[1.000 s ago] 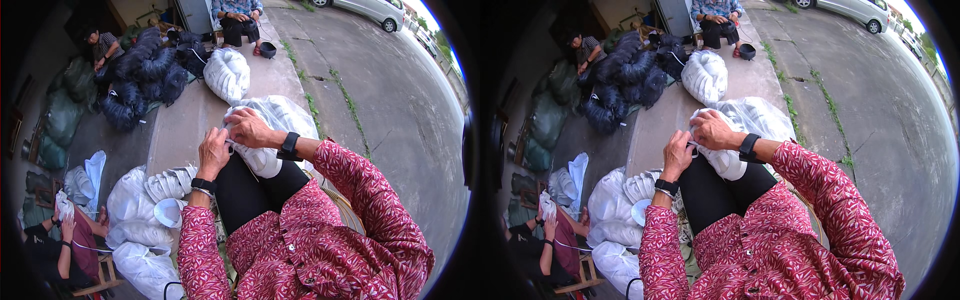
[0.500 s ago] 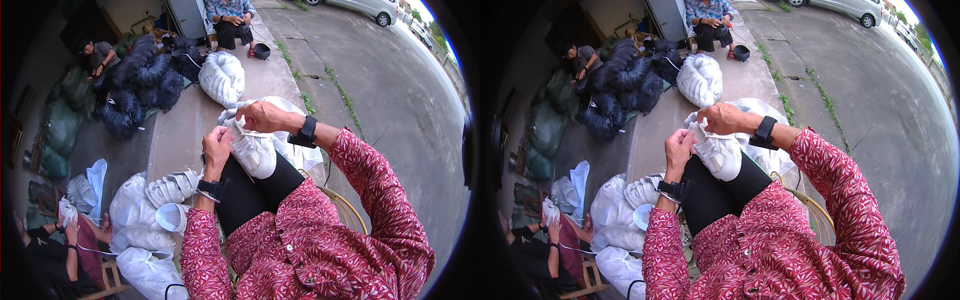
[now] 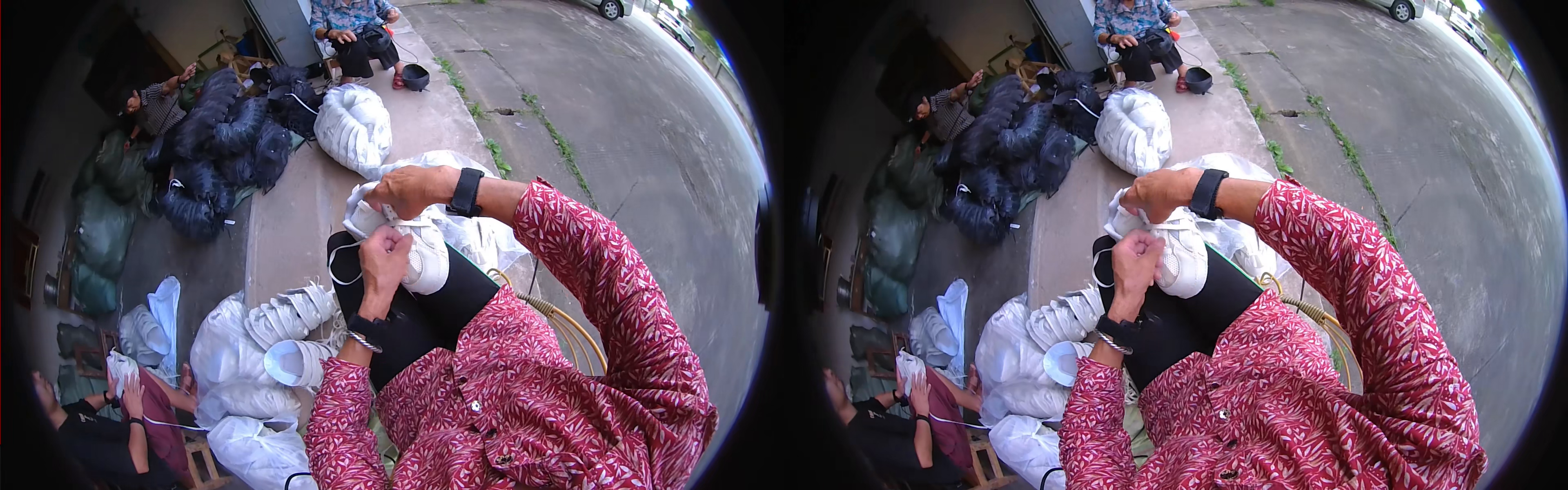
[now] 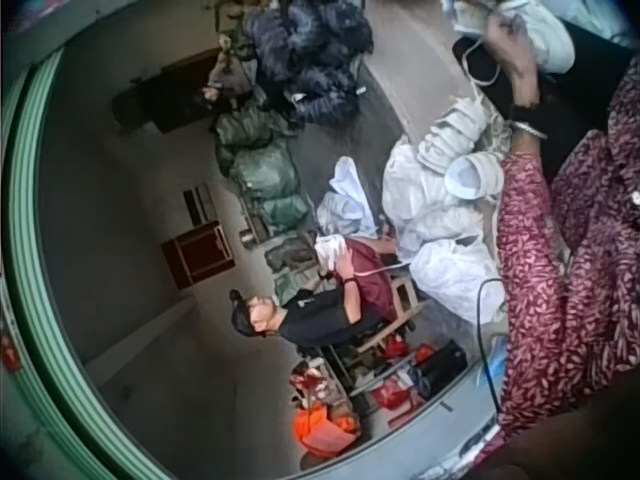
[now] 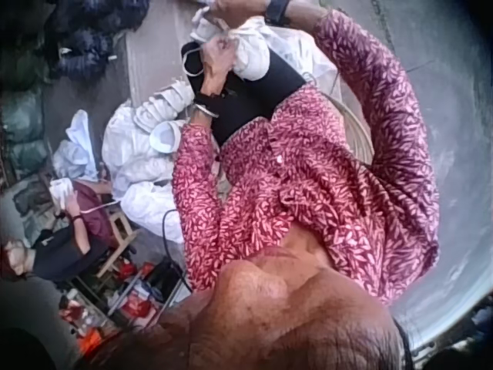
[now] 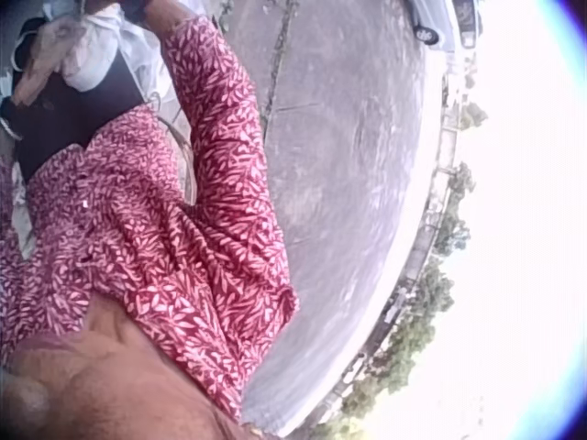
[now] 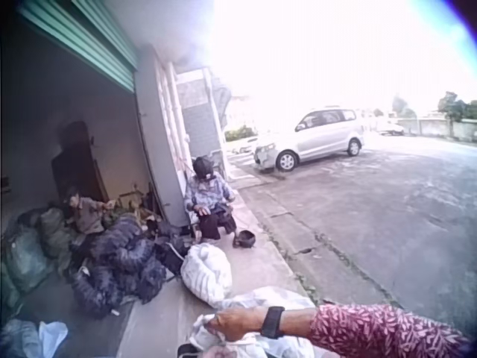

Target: Lace a pair of white athletic shoes.

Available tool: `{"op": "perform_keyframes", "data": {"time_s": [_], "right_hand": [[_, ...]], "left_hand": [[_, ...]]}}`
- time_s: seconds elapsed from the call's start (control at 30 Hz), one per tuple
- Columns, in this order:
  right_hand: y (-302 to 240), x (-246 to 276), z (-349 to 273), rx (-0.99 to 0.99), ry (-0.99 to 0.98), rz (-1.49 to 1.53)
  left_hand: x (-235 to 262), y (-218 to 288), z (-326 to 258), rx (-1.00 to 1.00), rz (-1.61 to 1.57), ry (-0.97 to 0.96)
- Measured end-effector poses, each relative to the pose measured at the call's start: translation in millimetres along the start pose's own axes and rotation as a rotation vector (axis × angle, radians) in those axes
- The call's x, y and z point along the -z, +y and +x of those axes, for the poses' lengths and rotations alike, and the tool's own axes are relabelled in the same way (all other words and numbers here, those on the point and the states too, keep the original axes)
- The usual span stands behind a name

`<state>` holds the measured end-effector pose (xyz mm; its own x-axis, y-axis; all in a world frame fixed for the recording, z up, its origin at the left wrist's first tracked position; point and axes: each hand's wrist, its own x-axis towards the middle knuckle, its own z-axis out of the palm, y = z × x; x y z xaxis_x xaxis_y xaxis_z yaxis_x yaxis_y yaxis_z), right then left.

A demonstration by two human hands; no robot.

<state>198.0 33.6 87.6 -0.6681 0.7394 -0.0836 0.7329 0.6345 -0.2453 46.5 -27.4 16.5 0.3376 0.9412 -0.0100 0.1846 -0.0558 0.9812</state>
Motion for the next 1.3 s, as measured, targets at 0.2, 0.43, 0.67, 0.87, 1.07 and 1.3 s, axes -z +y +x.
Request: {"op": "perform_keyframes", "data": {"time_s": [0.2,0.43,0.67,0.87,1.07,1.3], "right_hand": [[8.5,-16.7,-21.4,-0.030,0.204,0.105],[-0.5,-15.2,-24.4,-0.015,0.271,0.161],[5.4,-18.9,-25.5,-0.058,0.263,0.198],[-20.0,-34.8,-9.3,0.123,0.569,0.282],[-64.2,-59.1,6.9,0.222,0.387,0.254],[28.6,30.7,-39.3,-0.238,0.684,1.334]], "left_hand": [[16.3,9.8,29.9,0.113,-0.166,0.181],[23.8,-17.0,64.4,-0.195,0.545,-0.005],[89.6,-8.2,27.9,-0.145,0.706,0.363],[144.3,-28.1,-8.4,0.342,-0.064,0.274],[138.9,3.8,-12.4,0.309,-0.645,0.128],[135.8,-27.9,-0.8,0.280,-0.835,0.122]]}}
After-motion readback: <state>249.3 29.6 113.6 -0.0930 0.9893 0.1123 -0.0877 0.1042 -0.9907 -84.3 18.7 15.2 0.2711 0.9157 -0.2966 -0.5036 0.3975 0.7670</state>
